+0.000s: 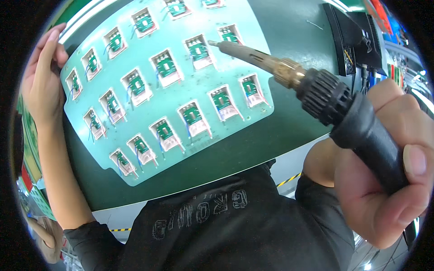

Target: Soldering electronic components on printed circuit boards using a soldering iron.

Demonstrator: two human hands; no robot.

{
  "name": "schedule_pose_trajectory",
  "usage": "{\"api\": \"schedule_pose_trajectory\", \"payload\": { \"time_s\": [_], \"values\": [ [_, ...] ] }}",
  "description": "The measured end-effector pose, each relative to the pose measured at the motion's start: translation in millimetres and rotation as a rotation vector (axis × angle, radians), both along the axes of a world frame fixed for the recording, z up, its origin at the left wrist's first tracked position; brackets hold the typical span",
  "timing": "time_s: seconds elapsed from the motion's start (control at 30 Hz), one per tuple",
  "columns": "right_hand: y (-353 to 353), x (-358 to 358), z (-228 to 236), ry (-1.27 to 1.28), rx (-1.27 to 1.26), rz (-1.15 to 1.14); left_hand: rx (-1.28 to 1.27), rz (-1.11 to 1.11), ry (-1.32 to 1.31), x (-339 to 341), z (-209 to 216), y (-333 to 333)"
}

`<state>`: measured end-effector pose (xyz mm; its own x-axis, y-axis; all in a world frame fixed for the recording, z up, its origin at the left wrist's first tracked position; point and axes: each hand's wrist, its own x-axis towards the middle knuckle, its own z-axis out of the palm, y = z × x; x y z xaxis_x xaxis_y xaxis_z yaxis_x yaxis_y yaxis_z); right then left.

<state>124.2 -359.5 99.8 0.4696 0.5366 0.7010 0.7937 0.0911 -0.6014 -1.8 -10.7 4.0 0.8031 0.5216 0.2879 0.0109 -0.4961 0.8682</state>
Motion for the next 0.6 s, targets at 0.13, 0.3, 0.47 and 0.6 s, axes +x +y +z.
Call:
{"api": "schedule_pose_trajectory", "payload": {
  "time_s": [0.13, 0.3, 0.47, 0.6],
  "values": [
    [-5.0, 6.7, -11.1, -0.037, 0.025, -0.041, -0.044, 0.023, 0.053, -5.0, -3.2, 7.6],
    [-7.4, 12.4, -21.2, -0.074, 0.02, -0.06, -0.052, 0.003, 0.036, -4.2, -6.3, 13.4],
    [-4.6, 13.9, -25.5, -0.103, -0.008, -0.056, 0.037, -0.014, 0.056, -3.2, -3.8, 15.8],
    [-1.0, 12.9, -27.7, -0.13, -0.035, -0.046, 0.024, 0.007, 0.049, -5.3, -9.4, 20.9]
  ]
}}
